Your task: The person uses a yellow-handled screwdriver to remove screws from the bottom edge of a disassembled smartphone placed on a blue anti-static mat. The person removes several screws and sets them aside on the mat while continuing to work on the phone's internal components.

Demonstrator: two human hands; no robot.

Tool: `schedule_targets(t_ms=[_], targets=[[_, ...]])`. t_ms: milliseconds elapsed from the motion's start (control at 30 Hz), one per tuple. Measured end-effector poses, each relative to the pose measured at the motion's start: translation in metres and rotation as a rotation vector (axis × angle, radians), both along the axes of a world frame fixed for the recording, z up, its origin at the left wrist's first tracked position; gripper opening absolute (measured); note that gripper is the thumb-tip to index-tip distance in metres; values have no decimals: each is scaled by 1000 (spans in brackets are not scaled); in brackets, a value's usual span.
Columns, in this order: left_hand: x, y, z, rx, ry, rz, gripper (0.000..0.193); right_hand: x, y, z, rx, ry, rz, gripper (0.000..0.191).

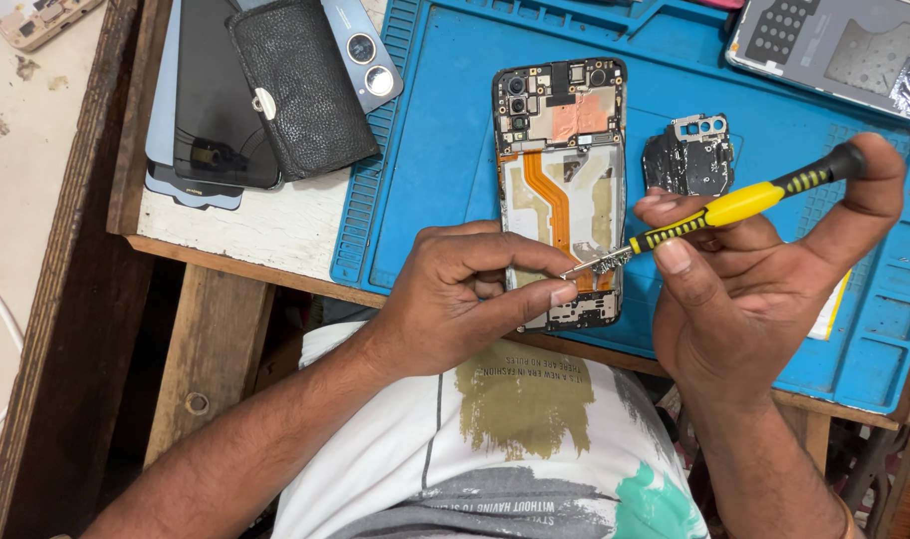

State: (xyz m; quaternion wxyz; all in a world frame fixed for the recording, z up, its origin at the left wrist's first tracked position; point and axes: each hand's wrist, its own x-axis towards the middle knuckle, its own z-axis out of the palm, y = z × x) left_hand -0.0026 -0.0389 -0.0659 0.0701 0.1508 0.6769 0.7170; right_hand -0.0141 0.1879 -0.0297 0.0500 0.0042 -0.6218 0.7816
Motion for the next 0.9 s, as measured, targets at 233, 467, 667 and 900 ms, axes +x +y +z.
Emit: schedule_targets(t_ms=[233, 467, 667, 900], targets=[[0, 3, 0, -34, 8, 3, 17, -1, -1, 5, 34, -32, -38, 111], [2, 2, 4, -75, 59, 3, 16, 0, 7, 3, 156, 21, -53, 109], [1, 2, 8, -101, 79, 4, 15, 7, 29, -12, 533, 394, 155, 95], [2, 4, 10, -157, 144, 12, 14, 15, 45, -16, 759, 488, 167, 99]])
